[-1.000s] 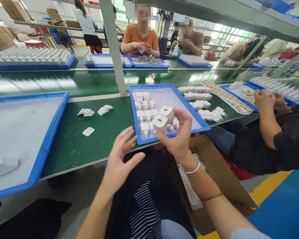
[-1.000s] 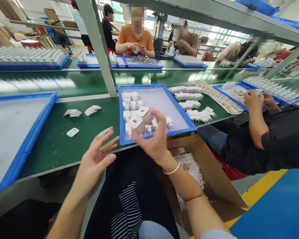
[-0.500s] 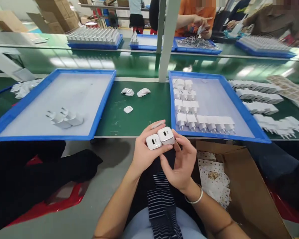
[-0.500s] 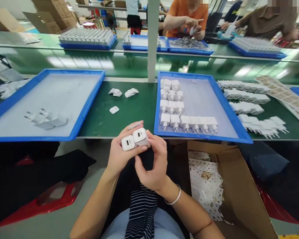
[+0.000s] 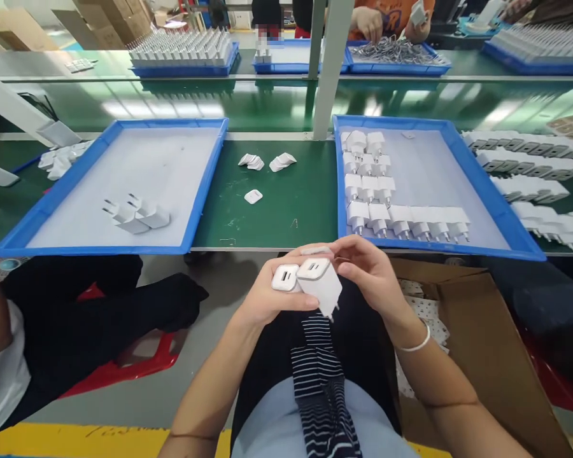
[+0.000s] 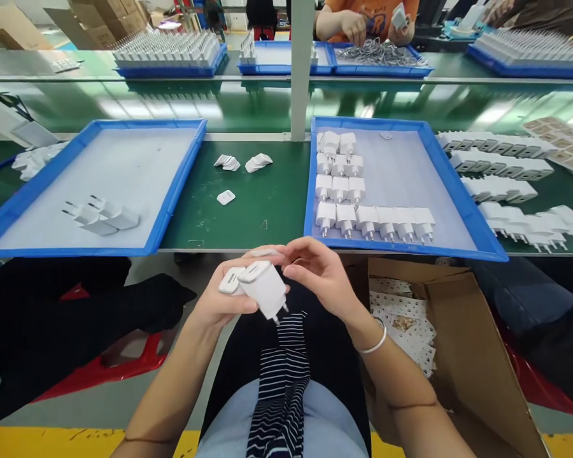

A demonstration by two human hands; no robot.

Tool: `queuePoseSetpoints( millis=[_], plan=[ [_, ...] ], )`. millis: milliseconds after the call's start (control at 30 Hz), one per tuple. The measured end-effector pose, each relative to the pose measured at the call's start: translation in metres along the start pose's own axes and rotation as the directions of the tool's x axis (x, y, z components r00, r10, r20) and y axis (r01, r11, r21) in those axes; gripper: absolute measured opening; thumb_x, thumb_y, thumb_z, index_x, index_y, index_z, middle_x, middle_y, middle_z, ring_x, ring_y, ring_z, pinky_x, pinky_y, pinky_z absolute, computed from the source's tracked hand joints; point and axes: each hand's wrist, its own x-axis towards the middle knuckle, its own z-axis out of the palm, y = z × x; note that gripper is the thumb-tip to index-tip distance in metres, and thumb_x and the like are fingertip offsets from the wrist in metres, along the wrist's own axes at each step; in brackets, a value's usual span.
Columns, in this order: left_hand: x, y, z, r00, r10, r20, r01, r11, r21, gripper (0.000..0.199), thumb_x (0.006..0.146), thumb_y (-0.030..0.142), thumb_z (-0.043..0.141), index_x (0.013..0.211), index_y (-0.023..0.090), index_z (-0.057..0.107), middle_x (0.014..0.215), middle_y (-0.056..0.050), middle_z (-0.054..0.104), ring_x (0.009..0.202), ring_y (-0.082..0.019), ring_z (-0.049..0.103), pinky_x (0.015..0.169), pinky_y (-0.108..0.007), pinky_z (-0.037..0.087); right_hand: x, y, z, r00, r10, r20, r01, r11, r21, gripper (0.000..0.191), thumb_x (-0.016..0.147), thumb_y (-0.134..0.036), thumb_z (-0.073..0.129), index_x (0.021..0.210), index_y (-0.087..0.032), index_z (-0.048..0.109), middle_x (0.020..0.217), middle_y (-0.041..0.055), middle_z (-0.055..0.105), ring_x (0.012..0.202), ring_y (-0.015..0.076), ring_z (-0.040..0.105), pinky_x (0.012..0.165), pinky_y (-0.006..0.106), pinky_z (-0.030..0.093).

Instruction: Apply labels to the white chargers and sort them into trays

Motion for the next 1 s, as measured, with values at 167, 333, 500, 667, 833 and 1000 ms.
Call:
queuePoseSetpoints(
  millis=[167,333,500,667,833,1000],
  plan=[
    [0.001,-0.010,0.006,0.977,-0.200,0.076,0.214,0.917,-0.338,0.057,0.053,0.034,0.092,0.107,0.023,0.081,0.109,-0.010,0.078,0.080,-0.028,0.076,0.071,-0.040,0.067,0.009,0.000,0.008,1.000,0.026,-0.006,-0.026,0.998,0.051,0.026,0.073,-0.039,0.086,0.074,-0.022,0.066,0.067,-0.0017,0.069,0.056,0.0140,0.064,0.051,0.026,0.056],
    [0.003,-0.016,0.010,0.984,-0.179,-0.015,0.164,0.930,-0.328,0.061,0.051,0.035,0.092,0.109,0.022,0.080,0.135,-0.012,0.068,0.101,-0.034,0.074,0.079,-0.042,0.067,-0.001,0.000,0.016,0.985,-0.037,-0.171,0.023,0.996,-0.083,0.016,0.084,-0.034,0.076,0.074,-0.023,0.069,0.063,-0.0014,0.070,0.053,0.0152,0.065,0.052,0.028,0.057],
    [0.006,-0.016,0.016,0.995,-0.097,-0.027,0.089,0.972,-0.219,0.061,0.053,0.034,0.094,0.111,0.023,0.079,0.143,-0.012,0.062,0.121,-0.041,0.065,0.103,-0.053,0.056,-0.011,0.005,0.024,0.938,-0.082,-0.336,0.032,0.988,-0.153,0.013,0.088,-0.035,0.072,0.082,-0.024,0.070,0.069,-0.0002,0.072,0.057,0.0165,0.066,0.052,0.029,0.057],
    [0.010,-0.016,0.024,0.999,0.026,-0.028,-0.030,0.991,-0.130,0.057,0.059,0.029,0.092,0.115,0.024,0.078,0.139,-0.012,0.065,0.136,-0.039,0.054,0.112,-0.049,0.048,-0.016,0.008,0.028,0.878,-0.202,-0.434,0.098,0.963,-0.251,0.005,0.090,-0.032,0.070,0.092,-0.027,0.071,0.081,0.0013,0.076,0.068,0.0190,0.072,0.060,0.031,0.060],
    [0.013,-0.017,0.030,0.992,0.112,-0.052,-0.113,0.993,-0.018,0.050,0.063,0.021,0.090,0.112,0.024,0.079,0.136,-0.010,0.067,0.133,-0.034,0.058,0.113,-0.044,0.046,-0.018,0.006,0.023,0.826,-0.311,-0.470,0.185,0.937,-0.296,0.018,0.090,-0.024,0.071,0.107,-0.029,0.070,0.102,0.0030,0.078,0.084,0.0194,0.076,0.074,0.034,0.063],
    [0.015,-0.017,0.032,0.994,0.096,-0.044,-0.099,0.994,-0.051,0.047,0.060,0.027,0.093,0.105,0.021,0.081,0.130,-0.012,0.071,0.127,-0.035,0.062,0.111,-0.046,0.048,-0.016,0.008,0.017,0.756,-0.428,-0.496,0.236,0.884,-0.404,0.013,0.087,-0.023,0.075,0.098,-0.028,0.069,0.087,0.0013,0.075,0.076,0.0195,0.075,0.066,0.034,0.062]
  ],
)
